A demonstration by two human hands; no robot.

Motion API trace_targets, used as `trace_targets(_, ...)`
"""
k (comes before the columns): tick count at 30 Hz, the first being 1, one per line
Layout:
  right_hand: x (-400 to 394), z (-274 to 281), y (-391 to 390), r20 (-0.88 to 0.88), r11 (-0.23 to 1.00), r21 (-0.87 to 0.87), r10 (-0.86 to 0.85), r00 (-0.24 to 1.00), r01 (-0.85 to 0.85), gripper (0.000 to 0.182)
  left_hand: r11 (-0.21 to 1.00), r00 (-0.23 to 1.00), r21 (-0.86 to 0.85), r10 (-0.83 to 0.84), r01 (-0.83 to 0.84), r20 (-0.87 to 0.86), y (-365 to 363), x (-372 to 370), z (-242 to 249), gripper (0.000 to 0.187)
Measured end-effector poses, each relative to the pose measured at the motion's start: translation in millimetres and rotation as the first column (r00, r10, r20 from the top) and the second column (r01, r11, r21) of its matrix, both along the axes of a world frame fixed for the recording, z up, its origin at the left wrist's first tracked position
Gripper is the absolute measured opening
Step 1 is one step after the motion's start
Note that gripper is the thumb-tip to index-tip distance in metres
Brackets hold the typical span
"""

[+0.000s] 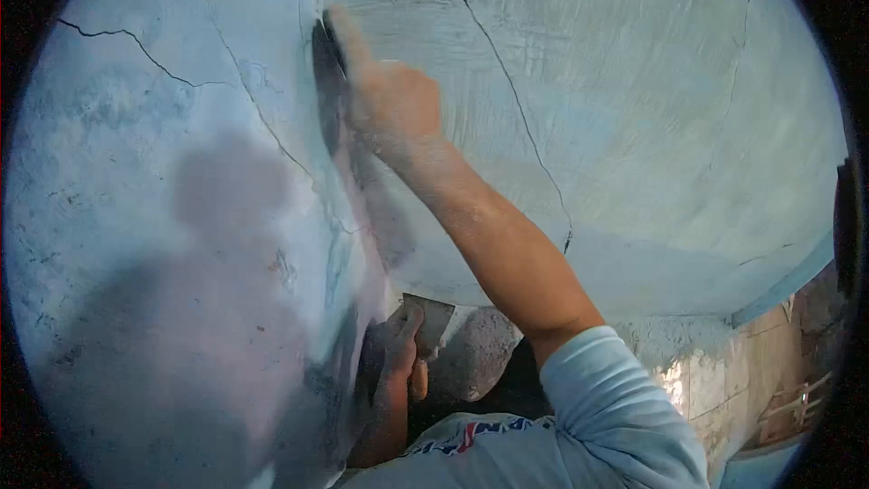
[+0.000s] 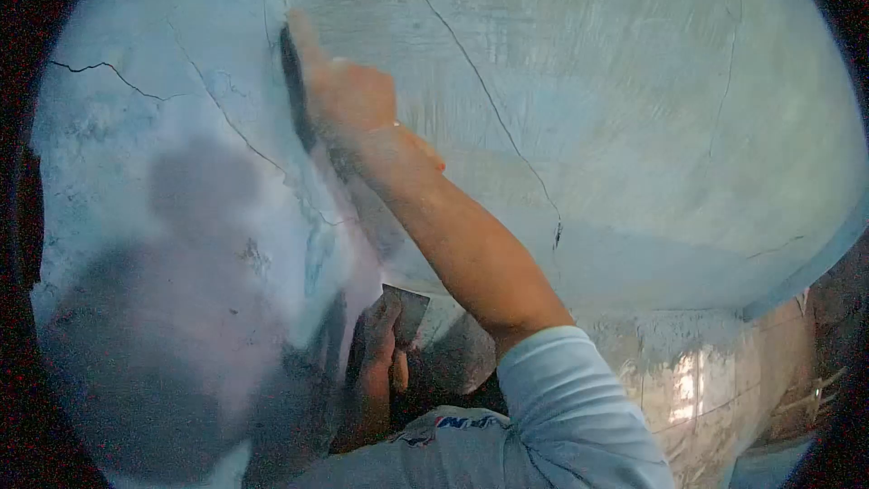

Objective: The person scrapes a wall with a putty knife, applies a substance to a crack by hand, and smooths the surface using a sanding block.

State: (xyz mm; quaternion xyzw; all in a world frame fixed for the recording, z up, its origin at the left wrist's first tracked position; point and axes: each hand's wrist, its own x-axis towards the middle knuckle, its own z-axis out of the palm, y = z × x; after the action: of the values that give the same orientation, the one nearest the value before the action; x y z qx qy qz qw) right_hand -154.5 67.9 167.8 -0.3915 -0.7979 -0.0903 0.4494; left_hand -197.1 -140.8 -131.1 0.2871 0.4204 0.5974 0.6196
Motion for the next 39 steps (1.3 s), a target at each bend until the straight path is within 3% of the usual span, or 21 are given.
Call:
trace_targets(2,33,-3,-7,0.002,0.997,-0.02,-0.072,0.997,0.072,0.075,1.0,1.0,0.002,0.009,-0.009,0.007,-4,3,-8,0.032)
trace_targets(4,78,-18,-2,-0.268,0.992,0.117,0.08,0.96,-0.05,0.07,1.0,1.0,0.01,0.023,-0.023,0.0,1,-2,-16,0.033)
trace_targets(6,57,-17,23,-0.239,0.992,0.124,0.06,0.969,-0.031,0.07,1.0,1.0,-0.002,0.023,-0.023,0.004,6,-6,-17,0.033)
trace_targets(10,-22,-20,-3,-0.104,0.994,0.101,0.048,0.993,-0.038,0.072,0.999,0.997,0.018,0.035,-0.037,0.064,-14,-16,-40,0.034)
trace_targets(12,-9,-12,-12,-0.131,0.996,0.082,0.043,0.99,-0.032,0.073,0.996,0.997,0.082,0.019,-0.025,0.074,-17,-13,-30,0.035)
trace_targets(14,53,-23,-9,-0.149,0.997,0.072,-0.001,0.989,0.011,0.07,0.986,0.998,0.165,-0.022,0.011,0.062,-15,-12,-9,0.035)
trace_targets(17,145,-69,-14,-0.338,0.986,0.146,-0.022,0.941,0.075,0.067,0.998,0.999,0.053,0.034,-0.035,0.008,-24,-19,-39,0.034)
trace_targets(20,116,-68,-23,-0.392,0.981,0.195,0.062,0.918,0.017,0.065,0.999,0.999,0.01,0.04,-0.04,0.008,-28,-28,-50,0.034)
trace_targets(21,89,-59,-21,-0.336,1.0,-0.001,0.013,0.942,-0.014,0.066,0.999,0.999,0.011,0.042,-0.042,0.011,-28,-27,-48,0.034)
trace_targets(22,61,-58,-6,-0.212,0.997,-0.072,0.003,0.977,-0.019,0.066,0.999,0.999,0.017,0.04,-0.04,0.003,-27,-25,-43,0.034)
trace_targets(23,28,-46,-5,0.076,0.988,-0.153,-0.021,0.997,0.033,0.081,0.999,0.999,0.022,0.035,-0.035,-0.008,-24,-24,-38,0.034)
trace_targets(24,7,-30,-10,0.088,0.983,-0.182,0.047,0.995,-0.03,0.085,0.999,0.999,0.039,0.038,-0.037,-0.009,-23,-20,-31,0.034)
trace_targets(26,13,-19,-18,0.056,0.978,-0.209,0.01,0.998,0.002,0.082,0.995,0.999,0.092,0.043,-0.042,-0.018,-23,-12,-18,0.034)
trace_targets(30,128,-56,-36,-0.369,1.0,0.018,0.01,0.929,-0.003,0.072,0.994,0.998,0.106,0.042,-0.038,-0.035,-32,-20,-18,0.034)
trace_targets(32,140,-78,-30,-0.398,0.988,0.155,0.046,0.916,0.018,0.069,0.999,0.999,0.044,0.022,-0.02,-0.025,-43,-29,-30,0.033)
trace_targets(33,142,-84,-28,-0.413,0.977,0.211,0.058,0.909,0.034,0.067,0.988,0.997,0.135,0.073,-0.072,-0.004,-39,-31,-53,0.032)
trace_targets(34,118,-80,-27,-0.379,0.988,0.154,0.061,0.923,-0.002,0.069,0.987,0.993,0.107,0.117,-0.119,0.026,-37,-29,-68,0.031)
trace_targets(35,86,-82,-23,-0.252,0.999,-0.016,-0.032,0.967,0.029,0.08,0.983,0.985,0.082,0.161,-0.165,0.054,-32,-28,-78,0.031)
trace_targets(36,49,-93,3,-0.187,0.992,-0.063,0.098,0.977,-0.111,0.08,0.982,0.983,0.075,0.17,-0.175,0.067,-31,-24,-77,0.031)
trace_targets(37,18,-74,-5,-0.058,0.972,-0.189,0.13,0.99,-0.139,0.082,0.98,0.981,0.068,0.179,-0.185,0.079,-30,-20,-75,0.031)
trace_targets(39,2,-54,-21,0.019,0.96,-0.265,0.095,0.995,-0.087,0.085,0.984,0.987,0.1,0.14,-0.148,0.085,-32,-7,-45,0.03)
